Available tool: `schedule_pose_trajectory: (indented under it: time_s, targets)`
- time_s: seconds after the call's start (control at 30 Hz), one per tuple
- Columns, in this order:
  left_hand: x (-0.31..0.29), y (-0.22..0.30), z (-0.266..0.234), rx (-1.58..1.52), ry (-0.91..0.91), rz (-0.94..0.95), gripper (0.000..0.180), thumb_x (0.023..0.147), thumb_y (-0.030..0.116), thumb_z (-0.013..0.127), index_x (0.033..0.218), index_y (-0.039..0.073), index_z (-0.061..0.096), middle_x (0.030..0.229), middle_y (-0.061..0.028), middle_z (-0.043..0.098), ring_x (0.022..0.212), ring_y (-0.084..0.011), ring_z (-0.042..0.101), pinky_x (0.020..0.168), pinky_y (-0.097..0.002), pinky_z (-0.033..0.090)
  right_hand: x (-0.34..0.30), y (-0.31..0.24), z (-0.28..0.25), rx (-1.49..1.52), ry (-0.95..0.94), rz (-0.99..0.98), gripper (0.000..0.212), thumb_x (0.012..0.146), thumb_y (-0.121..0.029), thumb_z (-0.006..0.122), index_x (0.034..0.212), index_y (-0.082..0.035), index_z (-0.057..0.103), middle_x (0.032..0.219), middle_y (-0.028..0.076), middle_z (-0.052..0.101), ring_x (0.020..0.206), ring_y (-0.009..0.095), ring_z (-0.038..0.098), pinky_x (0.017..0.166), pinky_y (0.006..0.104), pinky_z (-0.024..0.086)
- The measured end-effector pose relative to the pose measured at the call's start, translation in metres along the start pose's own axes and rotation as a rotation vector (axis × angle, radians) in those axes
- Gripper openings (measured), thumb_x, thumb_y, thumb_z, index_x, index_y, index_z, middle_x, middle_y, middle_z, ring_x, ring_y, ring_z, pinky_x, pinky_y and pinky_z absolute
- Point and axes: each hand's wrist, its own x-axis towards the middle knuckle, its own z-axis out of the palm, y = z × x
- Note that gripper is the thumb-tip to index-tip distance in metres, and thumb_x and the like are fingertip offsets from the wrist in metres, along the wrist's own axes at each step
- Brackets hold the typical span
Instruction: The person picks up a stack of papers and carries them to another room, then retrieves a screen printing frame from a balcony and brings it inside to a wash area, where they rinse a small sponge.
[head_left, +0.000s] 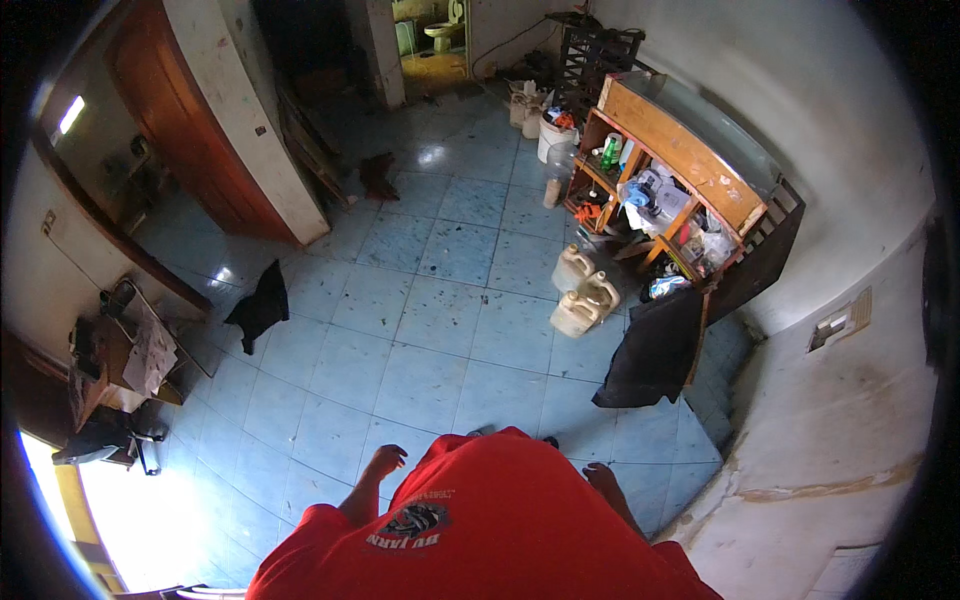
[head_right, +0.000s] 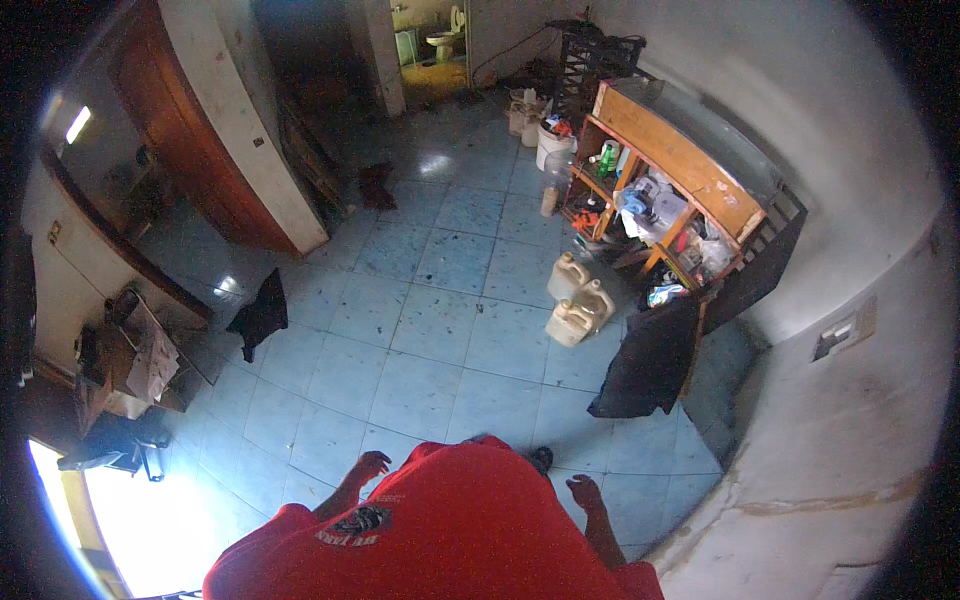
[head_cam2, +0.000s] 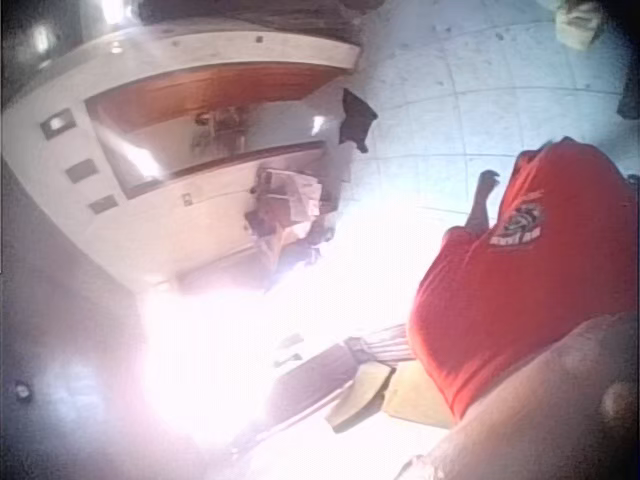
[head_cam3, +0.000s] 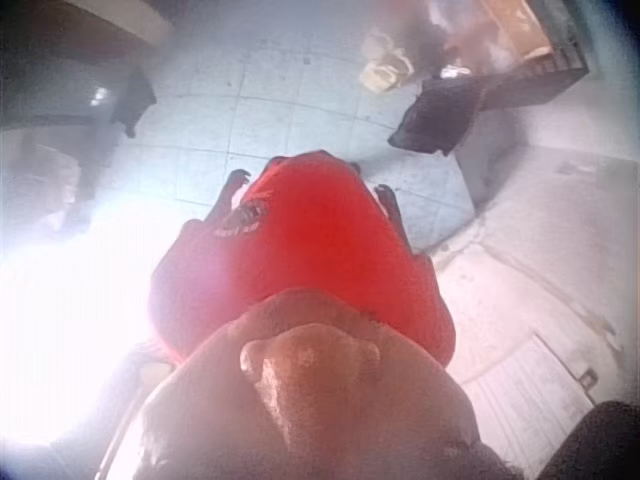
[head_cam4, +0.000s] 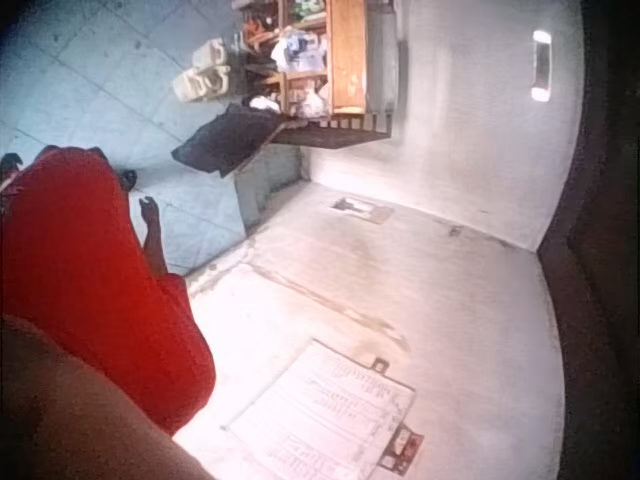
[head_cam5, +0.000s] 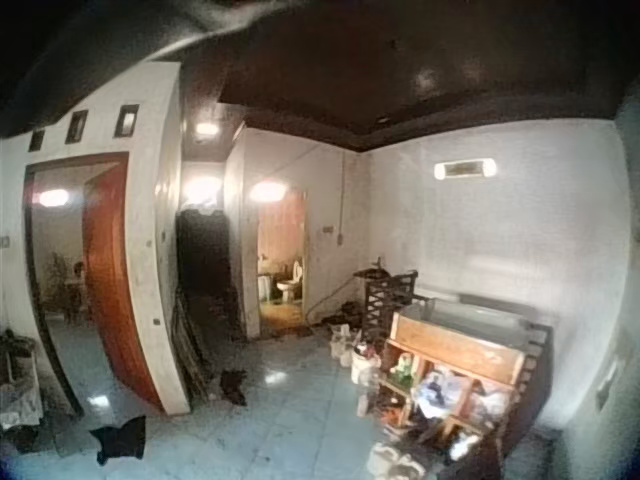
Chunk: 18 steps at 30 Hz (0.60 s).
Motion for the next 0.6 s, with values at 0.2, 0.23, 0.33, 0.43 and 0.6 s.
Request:
schedule_pose_trajectory:
  time_s: [0.2, 0.23, 0.33, 0.43, 0.6]
  targets:
    - [0.009, -0.041, 0.006, 0.51, -0.105, 0.611, 0.014, 0.078, 0.002, 0.049, 0.085, 0.0, 0.06, 0.069, -0.0082, 0.062, 0.06, -0.0136, 0.059, 0.054, -0.027, 0.048, 0.003, -0.023, -0.059, 0.569, -0.028, 0.446, 0.021, 0.085, -0.027, 0.051, 0.092, -0.013, 0.065, 0.093, 0.012, 0.062, 0.09, 0.026, 0.057, 0.079, 0.0345, 0.045]
    - [0.008, -0.041, 0.004, 0.515, -0.095, 0.495, 0.012, 0.077, 0.002, 0.05, 0.084, 0.0, 0.061, 0.07, -0.0081, 0.063, 0.06, -0.0136, 0.059, 0.054, -0.0269, 0.048, 0.0, -0.023, -0.06, 0.528, -0.047, 0.462, 0.021, 0.085, -0.027, 0.051, 0.091, -0.012, 0.065, 0.092, 0.012, 0.062, 0.09, 0.026, 0.057, 0.079, 0.0343, 0.045]
    - [0.009, -0.035, 0.0, 0.476, -0.07, 0.219, 0.009, 0.075, 0.003, 0.055, 0.08, 0.0, 0.062, 0.071, -0.0078, 0.063, 0.061, -0.0136, 0.06, 0.055, -0.027, 0.049, -0.012, -0.011, -0.043, 0.547, -0.055, 0.552, 0.023, 0.086, -0.027, 0.05, 0.092, -0.009, 0.063, 0.088, 0.011, 0.062, 0.087, 0.025, 0.058, 0.076, 0.0345, 0.046]
    - [0.003, -0.043, -0.021, 0.473, -0.027, 0.247, 0.006, 0.072, 0.007, 0.06, 0.075, 0.003, 0.064, 0.07, -0.0068, 0.063, 0.061, -0.014, 0.06, 0.056, -0.0276, 0.049, -0.019, -0.029, -0.052, 0.698, -0.096, 0.562, 0.024, 0.086, -0.027, 0.05, 0.094, -0.007, 0.061, 0.086, 0.012, 0.062, 0.084, 0.026, 0.059, 0.074, 0.0348, 0.047]
    - [0.012, -0.044, -0.025, 0.459, 0.027, 0.147, 0.008, 0.072, 0.009, 0.058, 0.075, 0.004, 0.064, 0.067, -0.0073, 0.063, 0.06, -0.0151, 0.06, 0.054, -0.029, 0.048, -0.042, -0.02, -0.023, 0.477, -0.026, 0.478, 0.025, 0.084, -0.027, 0.054, 0.094, -0.006, 0.061, 0.088, 0.014, 0.062, 0.081, 0.026, 0.06, 0.071, 0.0346, 0.048]
